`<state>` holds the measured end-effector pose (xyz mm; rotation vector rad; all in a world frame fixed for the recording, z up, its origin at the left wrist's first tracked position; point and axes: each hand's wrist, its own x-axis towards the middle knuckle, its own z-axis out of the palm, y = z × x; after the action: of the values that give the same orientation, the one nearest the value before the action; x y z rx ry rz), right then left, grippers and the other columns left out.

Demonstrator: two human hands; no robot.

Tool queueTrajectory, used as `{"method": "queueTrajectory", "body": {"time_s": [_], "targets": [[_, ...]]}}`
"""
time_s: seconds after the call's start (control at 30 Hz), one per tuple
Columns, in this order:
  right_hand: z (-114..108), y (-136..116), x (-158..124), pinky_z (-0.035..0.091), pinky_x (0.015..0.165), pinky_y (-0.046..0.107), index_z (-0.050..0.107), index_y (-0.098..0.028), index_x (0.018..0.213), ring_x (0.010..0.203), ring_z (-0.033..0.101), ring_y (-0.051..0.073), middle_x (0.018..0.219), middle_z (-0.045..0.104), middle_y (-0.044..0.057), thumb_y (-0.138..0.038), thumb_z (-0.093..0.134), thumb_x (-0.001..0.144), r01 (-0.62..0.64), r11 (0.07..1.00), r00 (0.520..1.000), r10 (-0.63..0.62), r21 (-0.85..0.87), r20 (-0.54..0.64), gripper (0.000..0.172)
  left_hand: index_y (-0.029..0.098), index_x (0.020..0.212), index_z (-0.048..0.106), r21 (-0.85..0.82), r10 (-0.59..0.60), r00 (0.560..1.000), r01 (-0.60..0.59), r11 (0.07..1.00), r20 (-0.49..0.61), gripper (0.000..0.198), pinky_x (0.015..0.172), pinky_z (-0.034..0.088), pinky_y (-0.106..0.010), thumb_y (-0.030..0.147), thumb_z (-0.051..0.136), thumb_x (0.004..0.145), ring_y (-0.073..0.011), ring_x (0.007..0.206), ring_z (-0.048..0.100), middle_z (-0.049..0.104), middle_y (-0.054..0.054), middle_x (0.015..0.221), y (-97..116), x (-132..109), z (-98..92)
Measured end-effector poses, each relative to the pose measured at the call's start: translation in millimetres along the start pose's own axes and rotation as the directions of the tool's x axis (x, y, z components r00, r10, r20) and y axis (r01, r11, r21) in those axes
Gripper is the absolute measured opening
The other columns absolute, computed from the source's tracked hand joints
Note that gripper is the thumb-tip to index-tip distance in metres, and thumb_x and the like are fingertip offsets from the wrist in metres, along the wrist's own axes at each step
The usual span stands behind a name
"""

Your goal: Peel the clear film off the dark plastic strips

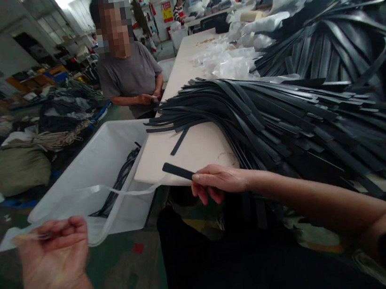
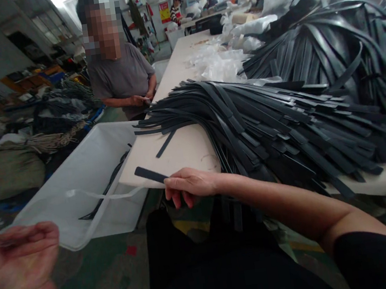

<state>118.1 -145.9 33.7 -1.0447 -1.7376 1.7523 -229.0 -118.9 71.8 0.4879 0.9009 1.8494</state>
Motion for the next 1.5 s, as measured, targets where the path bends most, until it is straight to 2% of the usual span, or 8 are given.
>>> {"method": "queueTrajectory", "body": {"time_s": [0.13, 0.23, 0.33, 0.7, 1.03, 1.2, 1.33, 1.5], "targets": [[34.3, 4.0, -5.5, 0.043, 0.047, 0.017, 0.061, -0.013, 0.078, 0.045, 0.052, 0.006, 0.068, 0.064, 0.002, -0.040, 0.037, 0.100, -0.105, 0.990, 0.990, 0.112, -0.091, 0.079, 0.043, 0.018, 0.066, 0.059, 0.045, -0.238, 0.951, 0.251, 0.967, -0.198, 0.036, 0.064, 0.057, -0.024, 0.036, 0.054, 0.096, -0.0089, 0.060, 0.063, 0.068, 0.004, 0.065, -68.7, -36.1, -4.9], [48.9, 6.2, -4.4, 0.043, 0.048, 0.017, 0.062, -0.013, 0.077, 0.047, 0.053, 0.007, 0.067, 0.064, 0.001, -0.035, 0.037, 0.100, -0.153, 0.971, 0.983, 0.167, -0.182, 0.069, 0.040, 0.017, 0.070, 0.063, 0.036, -0.396, 0.903, 0.407, 0.913, -0.166, 0.022, 0.069, 0.056, -0.025, 0.032, 0.071, 0.085, -0.0104, 0.066, 0.066, 0.071, 0.001, 0.072, -121.4, -54.7, -9.3], [54.3, 6.0, -1.0, 0.041, 0.049, 0.016, 0.063, -0.013, 0.077, 0.046, 0.053, 0.006, 0.066, 0.065, 0.001, -0.030, 0.038, 0.098, -0.172, 0.944, 0.983, 0.184, -0.281, 0.018, 0.037, 0.018, 0.070, 0.064, 0.023, -0.428, 0.898, 0.432, 0.901, -0.107, 0.021, 0.070, 0.054, -0.025, 0.028, 0.083, 0.072, -0.0124, 0.069, 0.068, 0.072, 0.001, 0.074, -145.7, -64.0, -11.5], [61.8, 18.3, 11.8, 0.038, 0.050, 0.019, 0.064, -0.015, 0.073, 0.047, 0.058, 0.008, 0.066, 0.069, 0.002, -0.026, 0.039, 0.098, -0.159, 0.895, 0.986, 0.121, -0.416, -0.117, 0.036, 0.017, 0.071, 0.066, -0.006, -0.481, 0.876, 0.482, 0.876, -0.028, 0.033, 0.074, 0.055, -0.026, 0.030, 0.092, 0.055, -0.0117, 0.069, 0.067, 0.071, 0.003, 0.072, -148.8, -68.4, -14.6], [66.9, 26.1, 33.4, 0.039, 0.046, 0.016, 0.062, -0.013, 0.071, 0.042, 0.054, 0.007, 0.062, 0.066, 0.003, -0.027, 0.037, 0.097, -0.158, 0.917, 0.985, 0.173, -0.366, 0.009, 0.038, 0.018, 0.074, 0.070, 0.016, -0.525, 0.850, 0.526, 0.850, -0.054, 0.031, 0.066, 0.054, -0.026, 0.026, 0.093, 0.054, -0.0150, 0.070, 0.069, 0.073, -0.001, 0.074, -161.0, -80.8, -24.1], [64.4, 22.4, 26.0, 0.044, 0.047, 0.017, 0.063, -0.011, 0.107, 0.049, 0.059, 0.008, 0.078, 0.071, 0.004, -0.027, 0.042, 0.096, -0.143, 0.975, 0.982, 0.161, -0.167, 0.098, 0.029, 0.017, 0.076, 0.070, 0.025, -0.489, 0.861, 0.497, 0.868, -0.138, 0.021, 0.067, 0.053, -0.024, 0.023, 0.087, 0.066, -0.0125, 0.070, 0.068, 0.072, 0.001, 0.074, -154.1, -72.3, -39.2], [62.1, 15.0, 14.2, 0.046, 0.053, 0.017, 0.047, -0.018, 0.141, 0.051, 0.062, 0.008, 0.075, 0.071, 0.000, -0.016, 0.048, 0.091, -0.093, 0.972, 0.995, 0.095, -0.215, -0.001, 0.050, 0.019, 0.073, 0.066, -0.023, -0.430, 0.864, 0.439, 0.898, -0.261, 0.014, 0.073, 0.053, -0.025, 0.022, 0.080, 0.074, -0.0100, 0.069, 0.067, 0.071, 0.004, 0.072, -146.3, -67.2, -46.9], [64.7, 9.1, 26.9, 0.045, 0.050, 0.017, 0.046, -0.017, 0.142, 0.049, 0.061, 0.009, 0.070, 0.070, -0.001, -0.014, 0.045, 0.089, -0.121, 0.942, 0.993, 0.114, -0.313, -0.039, 0.053, 0.017, 0.077, 0.070, 0.062, -0.494, 0.869, 0.494, 0.867, -0.025, 0.021, 0.070, 0.052, -0.026, 0.028, 0.085, 0.067, -0.0139, 0.072, 0.067, 0.072, 0.000, 0.077, -160.9, -86.4, -40.5]]}}
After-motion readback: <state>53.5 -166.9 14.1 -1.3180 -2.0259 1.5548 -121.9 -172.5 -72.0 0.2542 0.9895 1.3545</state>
